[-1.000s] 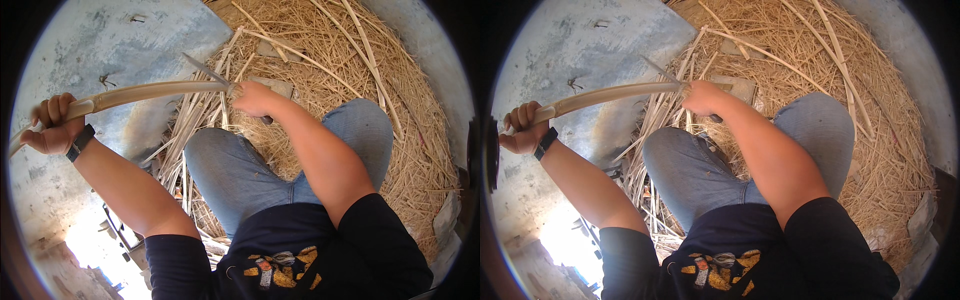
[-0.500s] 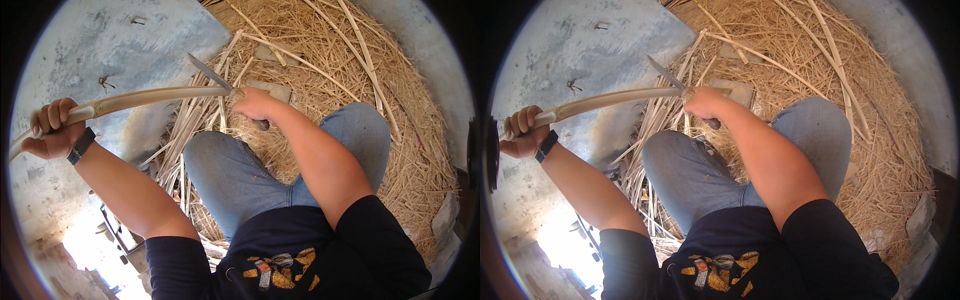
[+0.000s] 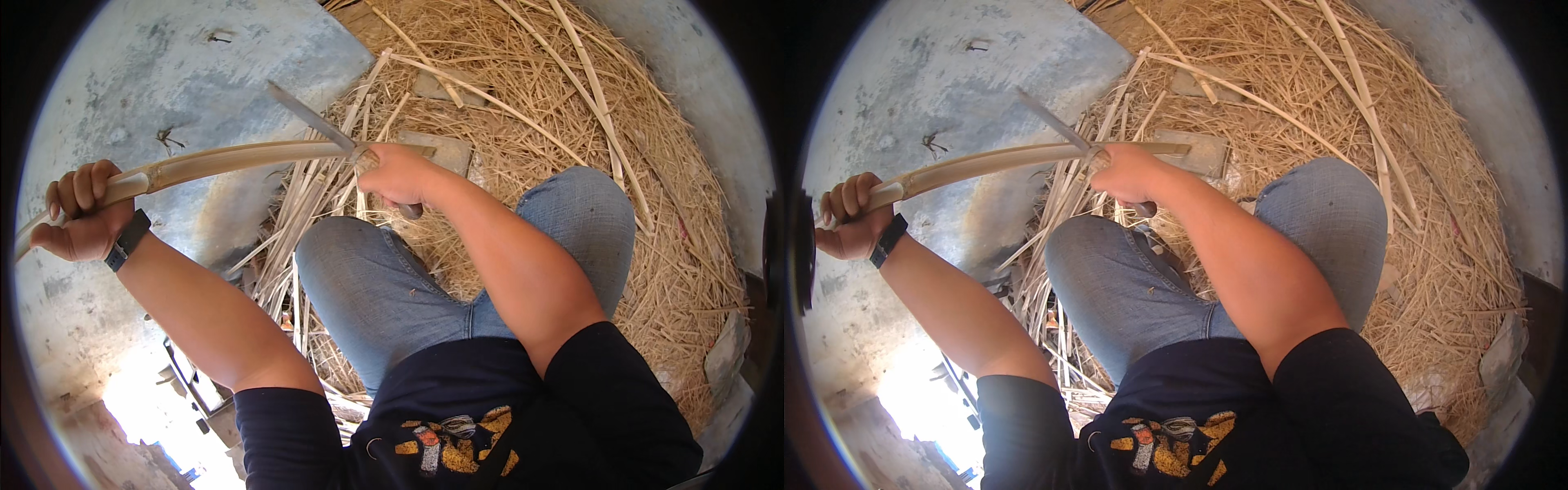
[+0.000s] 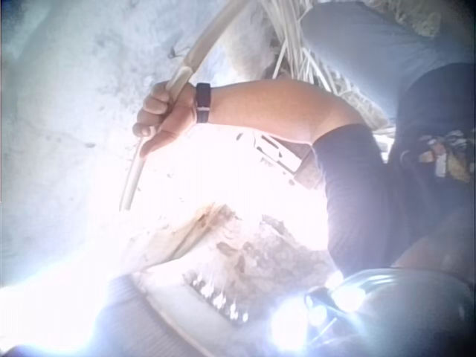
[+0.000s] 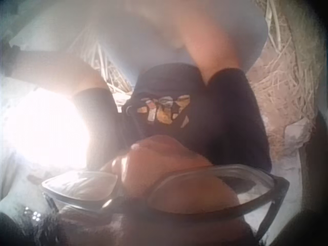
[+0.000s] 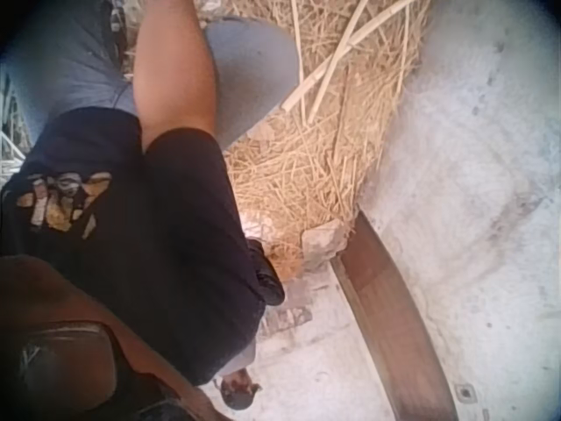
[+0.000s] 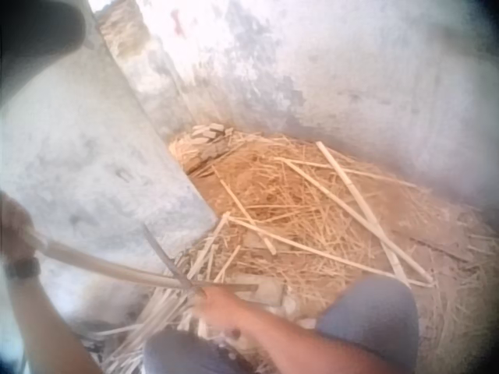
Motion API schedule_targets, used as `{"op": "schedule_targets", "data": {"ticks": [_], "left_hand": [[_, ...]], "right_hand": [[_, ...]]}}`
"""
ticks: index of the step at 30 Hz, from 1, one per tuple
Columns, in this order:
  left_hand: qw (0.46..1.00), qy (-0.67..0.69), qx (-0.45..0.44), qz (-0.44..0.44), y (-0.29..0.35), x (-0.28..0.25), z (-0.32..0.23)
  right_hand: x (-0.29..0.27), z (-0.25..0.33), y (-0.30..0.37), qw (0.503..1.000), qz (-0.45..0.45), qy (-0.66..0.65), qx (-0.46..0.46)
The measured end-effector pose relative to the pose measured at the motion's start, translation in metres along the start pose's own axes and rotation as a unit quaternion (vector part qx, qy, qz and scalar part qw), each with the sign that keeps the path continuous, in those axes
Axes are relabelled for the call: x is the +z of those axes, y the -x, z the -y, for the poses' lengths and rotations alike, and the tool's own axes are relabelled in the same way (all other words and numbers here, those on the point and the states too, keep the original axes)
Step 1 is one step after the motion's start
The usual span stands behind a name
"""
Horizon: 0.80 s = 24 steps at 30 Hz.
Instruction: The person sits on a bed of straw and uses a knife to split long bamboo poles into thin strips. They hold the pole with one hand and use the knife to shave and split the material, creating a pile of bamboo strips.
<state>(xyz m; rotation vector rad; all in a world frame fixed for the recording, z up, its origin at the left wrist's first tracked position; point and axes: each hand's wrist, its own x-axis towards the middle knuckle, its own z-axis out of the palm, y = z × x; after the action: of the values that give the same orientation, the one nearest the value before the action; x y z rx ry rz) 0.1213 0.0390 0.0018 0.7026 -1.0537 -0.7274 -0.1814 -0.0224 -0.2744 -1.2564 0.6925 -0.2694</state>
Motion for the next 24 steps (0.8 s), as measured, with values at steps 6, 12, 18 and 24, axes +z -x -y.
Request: {"op": "schedule_targets", "data": {"ticks": [6,12,18,24], "left_hand": [[0.996,0.046,-0.040,0.063,-0.009,0.002,0.000],[0.992,0.057,-0.054,0.095,-0.014,-0.004,-0.004],[0.994,0.046,-0.056,0.082,-0.019,-0.005,0.001],[0.996,0.027,-0.056,0.070,-0.023,-0.007,-0.001]], "right_hand": [[-0.003,-0.001,0.000,1.000,0.005,-0.017,0.007],[-0.008,-0.025,-0.008,0.996,-0.068,0.026,0.043],[-0.009,-0.019,-0.008,0.999,-0.050,0.019,0.005],[-0.004,-0.018,-0.008,0.998,-0.063,-0.006,0.022]]}}
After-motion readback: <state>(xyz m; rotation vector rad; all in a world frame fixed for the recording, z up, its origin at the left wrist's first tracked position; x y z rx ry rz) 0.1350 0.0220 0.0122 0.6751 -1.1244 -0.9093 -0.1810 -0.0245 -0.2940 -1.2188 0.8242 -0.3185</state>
